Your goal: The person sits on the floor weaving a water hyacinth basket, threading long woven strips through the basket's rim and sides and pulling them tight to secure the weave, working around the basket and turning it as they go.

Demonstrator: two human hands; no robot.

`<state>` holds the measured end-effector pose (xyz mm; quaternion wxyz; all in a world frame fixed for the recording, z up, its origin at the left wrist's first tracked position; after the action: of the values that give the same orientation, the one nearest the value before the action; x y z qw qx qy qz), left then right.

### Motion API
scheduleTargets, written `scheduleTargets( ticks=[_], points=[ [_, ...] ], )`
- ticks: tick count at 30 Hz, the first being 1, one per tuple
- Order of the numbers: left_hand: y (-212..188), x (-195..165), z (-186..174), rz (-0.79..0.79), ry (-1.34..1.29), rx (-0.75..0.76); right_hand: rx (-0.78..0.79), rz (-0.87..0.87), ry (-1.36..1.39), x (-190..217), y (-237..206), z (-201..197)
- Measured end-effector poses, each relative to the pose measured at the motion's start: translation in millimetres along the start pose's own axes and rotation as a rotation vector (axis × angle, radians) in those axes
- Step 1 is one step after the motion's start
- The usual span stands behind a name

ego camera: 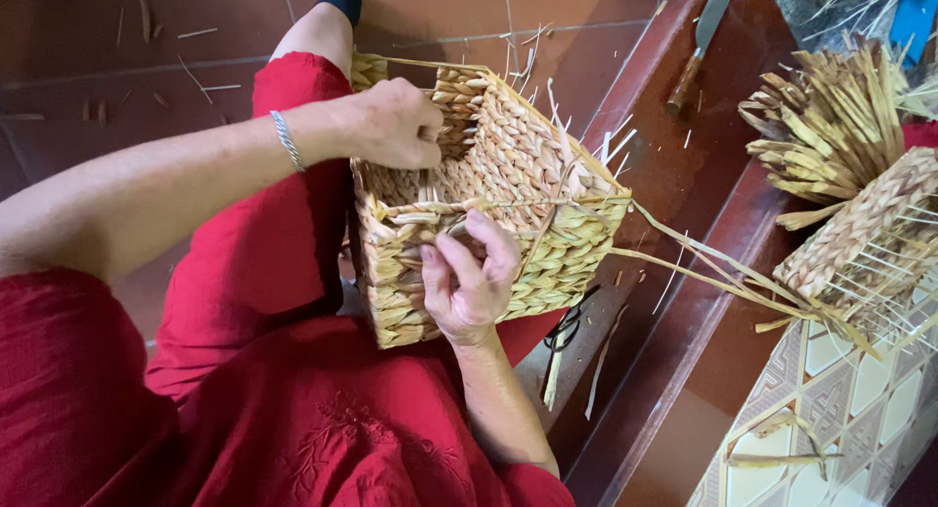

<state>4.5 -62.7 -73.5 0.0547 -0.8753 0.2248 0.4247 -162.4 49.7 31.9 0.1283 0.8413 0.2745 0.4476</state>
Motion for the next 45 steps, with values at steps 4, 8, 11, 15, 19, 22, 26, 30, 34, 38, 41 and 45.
scheduleTargets(
  ticks=[4,8,11,15,19,22,26,30,34,38,41,45],
  points=[
    [10.3,8.1,9.4,-0.125,0.042,-0.022,0.009,-0.077,-0.118,9.2,1.0,1.4],
    [18.1,-4.1,1.6,-0.081,-0.034,-0.239,0.008,-0.064,-0.112,16.5,5.6,0.4],
    [10.7,2.7,9.5,-0.244,-0.263,-0.012,-0.024,-0.073,-0.095,22.9,9.4,-5.9],
    [-12.8,-13.1,15.7,-0.225,-0.378,0.335,-0.033,-0.068,-0.210,19.4,18.0,-21.7],
    [-2.0,-41.4,16.8,-0.032,-0.516,0.272,0.003,-0.029,-0.283,12.0,17.3,-25.3],
    [5.3,-36.7,21.2,-0.066,-0.319,0.205,0.023,-0.020,-0.257,7.6,15.4,-26.1],
    [8.8,-40.0,27.6,0.091,-0.147,0.067,0.033,-0.017,-0.247,2.3,12.9,-25.2],
    [10.6,-40.5,37.2,0.161,-0.099,-0.019,0.035,-0.013,-0.240,-1.7,8.8,-24.1],
    [12.2,-45.9,31.9,0.142,-0.155,-0.085,0.040,0.012,-0.235,-4.1,6.4,-24.4],
    [5.0,-37.6,22.1,-0.143,-0.450,-0.110,0.040,-0.010,-0.202,1.4,7.4,-26.7],
    [-1.0,-46.5,0.5,-0.144,-0.833,-0.279,0.066,-0.035,-0.219,7.4,10.4,-25.1],
    [-7.6,-55.7,-9.4,-0.189,-1.210,-0.365,0.117,-0.051,-0.382,11.9,12.9,-19.4]
  ],
)
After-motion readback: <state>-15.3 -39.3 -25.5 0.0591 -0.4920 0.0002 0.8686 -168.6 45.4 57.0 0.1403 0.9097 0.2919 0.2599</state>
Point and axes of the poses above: each hand's wrist, its own y-axis towards the middle knuckle, its own z-axis out of the palm, x = y × z, the point moved 8 cm from there along y, towards the middle knuckle, and after that the axes turned 15 degrees about z, right-handed, at the moved point
